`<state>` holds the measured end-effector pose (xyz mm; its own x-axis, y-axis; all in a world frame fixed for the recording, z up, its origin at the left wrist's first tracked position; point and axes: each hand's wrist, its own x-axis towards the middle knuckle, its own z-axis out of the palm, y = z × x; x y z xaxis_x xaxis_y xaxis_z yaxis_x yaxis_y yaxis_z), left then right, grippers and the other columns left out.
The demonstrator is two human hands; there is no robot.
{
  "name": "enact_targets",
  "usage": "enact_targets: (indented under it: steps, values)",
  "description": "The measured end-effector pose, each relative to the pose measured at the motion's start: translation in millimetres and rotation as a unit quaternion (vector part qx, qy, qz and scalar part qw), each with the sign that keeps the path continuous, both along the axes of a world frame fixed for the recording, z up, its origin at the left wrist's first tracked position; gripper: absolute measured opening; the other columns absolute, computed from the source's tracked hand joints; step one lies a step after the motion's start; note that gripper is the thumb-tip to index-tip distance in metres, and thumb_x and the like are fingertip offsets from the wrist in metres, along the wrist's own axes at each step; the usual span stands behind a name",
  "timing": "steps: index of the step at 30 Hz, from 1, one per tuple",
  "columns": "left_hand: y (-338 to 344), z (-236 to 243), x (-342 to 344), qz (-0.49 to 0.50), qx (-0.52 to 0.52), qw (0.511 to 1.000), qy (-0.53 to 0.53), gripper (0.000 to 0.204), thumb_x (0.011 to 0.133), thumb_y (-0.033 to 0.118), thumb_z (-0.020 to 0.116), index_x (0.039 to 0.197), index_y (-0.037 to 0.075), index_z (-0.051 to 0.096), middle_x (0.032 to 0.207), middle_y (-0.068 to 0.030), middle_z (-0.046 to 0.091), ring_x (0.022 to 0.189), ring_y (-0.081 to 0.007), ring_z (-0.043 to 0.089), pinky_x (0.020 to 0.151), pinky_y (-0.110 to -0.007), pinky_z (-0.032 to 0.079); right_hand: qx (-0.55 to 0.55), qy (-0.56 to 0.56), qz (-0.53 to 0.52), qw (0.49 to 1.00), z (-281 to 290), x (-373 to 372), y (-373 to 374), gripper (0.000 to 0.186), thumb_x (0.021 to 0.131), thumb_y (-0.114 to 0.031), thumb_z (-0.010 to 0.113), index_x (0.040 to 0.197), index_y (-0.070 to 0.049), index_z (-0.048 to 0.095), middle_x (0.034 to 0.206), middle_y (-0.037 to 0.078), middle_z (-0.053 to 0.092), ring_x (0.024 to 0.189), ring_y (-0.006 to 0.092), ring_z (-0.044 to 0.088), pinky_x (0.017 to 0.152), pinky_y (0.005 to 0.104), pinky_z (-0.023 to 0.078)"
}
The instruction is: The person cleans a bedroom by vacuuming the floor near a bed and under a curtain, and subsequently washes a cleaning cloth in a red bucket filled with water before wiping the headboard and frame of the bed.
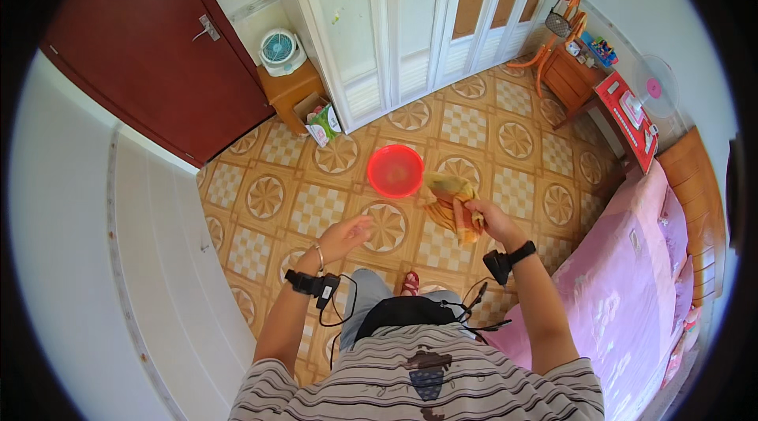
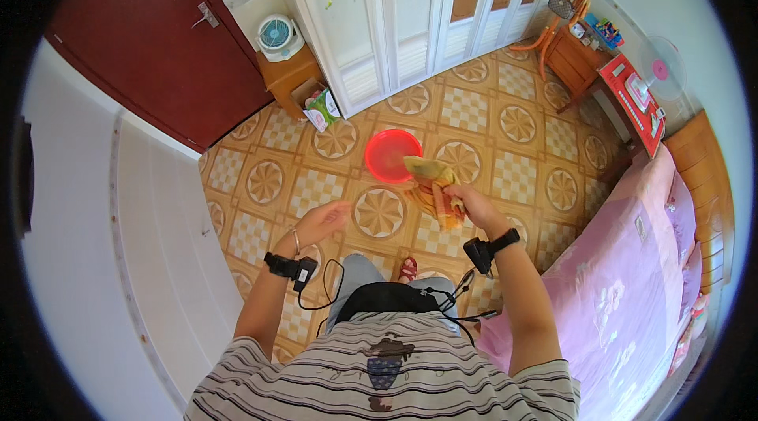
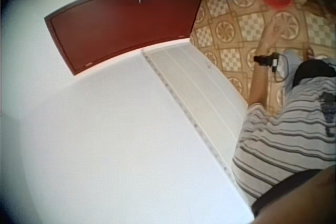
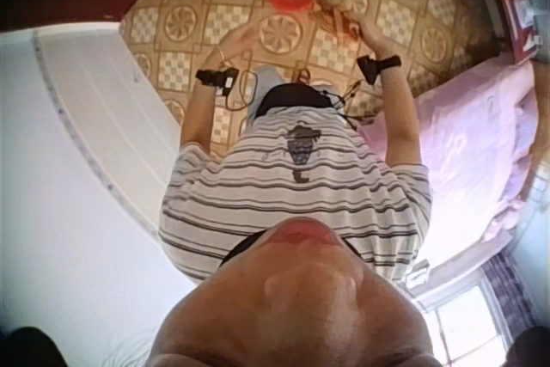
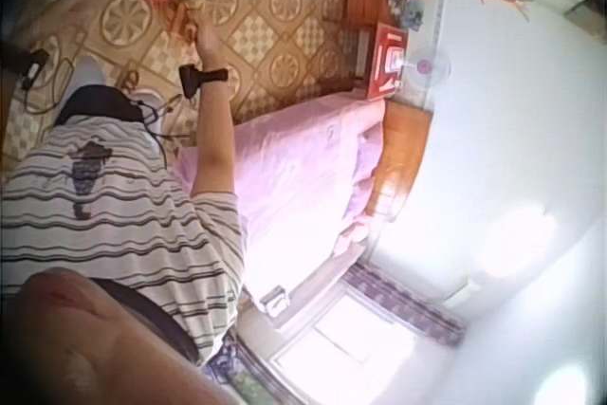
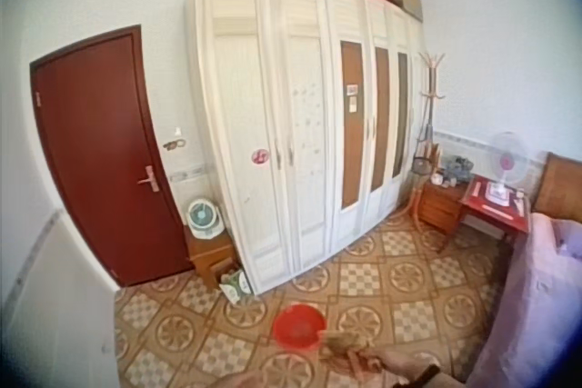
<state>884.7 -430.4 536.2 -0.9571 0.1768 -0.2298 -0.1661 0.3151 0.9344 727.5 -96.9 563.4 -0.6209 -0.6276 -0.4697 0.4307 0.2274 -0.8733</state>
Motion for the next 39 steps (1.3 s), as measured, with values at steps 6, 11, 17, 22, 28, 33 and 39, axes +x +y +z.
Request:
enact_targets:
  steps: [6, 11, 17, 22, 28, 33, 39]
  values:
    - [-16, -58, -154, 0.075, 0.215, 0.973, -0.025, 0.038, 0.095, 0.022, 0.051, 0.128, 0.003, 0.046, 0.117, -0.0047, 0.057, 0.102, -0.0110, 0.054, 0.088, -0.027, 0.044, -0.006, -0.018, 0.047, 0.999, -22, -75, -95, 0.026, 0.085, -0.027, 0.048, 0.079, -0.007, 0.063, 0.068, 0.003, 0.058, 0.055, 0.0102, 0.049, 0.048, 0.0229, 0.038]
    - [-50, -109, -246, 0.000, 0.161, 0.981, -0.105, 0.027, 0.093, 0.024, 0.055, 0.107, 0.001, 0.055, 0.097, -0.0019, 0.062, 0.088, -0.0110, 0.058, 0.078, -0.026, 0.047, -0.030, -0.055, -0.040, 0.997, -146, -106, -145, 0.028, 0.087, -0.027, 0.051, 0.098, -0.004, 0.062, 0.082, 0.004, 0.061, 0.070, 0.0121, 0.056, 0.061, 0.0250, 0.045]
    - [-66, -221, -281, -0.081, 0.043, 0.990, -0.106, 0.037, 0.090, 0.030, 0.058, 0.115, 0.003, 0.055, 0.089, -0.0093, 0.065, 0.082, -0.0161, 0.061, 0.075, -0.029, 0.048, 0.050, -0.031, -0.201, 0.978, -219, -118, -203, 0.050, 0.079, -0.012, 0.064, 0.124, 0.000, 0.046, 0.114, 0.012, 0.056, 0.113, 0.0159, 0.049, 0.090, 0.0309, 0.044]
    - [-73, -327, -312, -0.060, 0.012, 0.976, -0.208, 0.032, 0.091, 0.031, 0.058, 0.101, 0.000, 0.061, 0.081, -0.0021, 0.064, 0.069, -0.0107, 0.058, 0.061, -0.025, 0.048, 0.090, 0.032, -0.197, 0.976, -369, -131, -221, 0.041, 0.080, -0.012, 0.066, 0.118, -0.005, 0.052, 0.101, 0.007, 0.062, 0.088, 0.0160, 0.060, 0.075, 0.0292, 0.049]
    - [-94, -483, -370, -0.019, 0.101, 0.976, -0.190, 0.024, 0.094, 0.021, 0.053, 0.106, 0.001, 0.059, 0.096, -0.0015, 0.062, 0.088, -0.0086, 0.057, 0.081, -0.025, 0.046, 0.208, 0.120, -0.152, 0.959, -515, -192, -218, 0.019, 0.081, -0.015, 0.058, 0.097, -0.005, 0.060, 0.080, 0.012, 0.065, 0.074, 0.0248, 0.063, 0.067, 0.0336, 0.049]
    - [-82, -593, -430, -0.073, 0.127, 0.980, -0.138, 0.030, 0.094, 0.020, 0.053, 0.118, 0.002, 0.054, 0.108, -0.0029, 0.059, 0.098, -0.0101, 0.054, 0.087, -0.026, 0.044, 0.074, 0.028, -0.189, 0.979, -669, -246, -186, 0.010, 0.084, -0.013, 0.056, 0.090, -0.004, 0.057, 0.077, 0.004, 0.060, 0.070, 0.0130, 0.058, 0.065, 0.0280, 0.048]
    - [-89, -701, -465, -0.139, 0.137, 0.974, -0.113, 0.031, 0.094, 0.022, 0.053, 0.121, 0.006, 0.053, 0.111, -0.0047, 0.059, 0.099, -0.0119, 0.055, 0.089, -0.026, 0.044, 0.187, 0.176, -0.184, 0.949, -752, -309, -195, 0.016, 0.084, -0.019, 0.058, 0.086, -0.004, 0.058, 0.073, 0.008, 0.061, 0.067, 0.0169, 0.059, 0.062, 0.0312, 0.048]
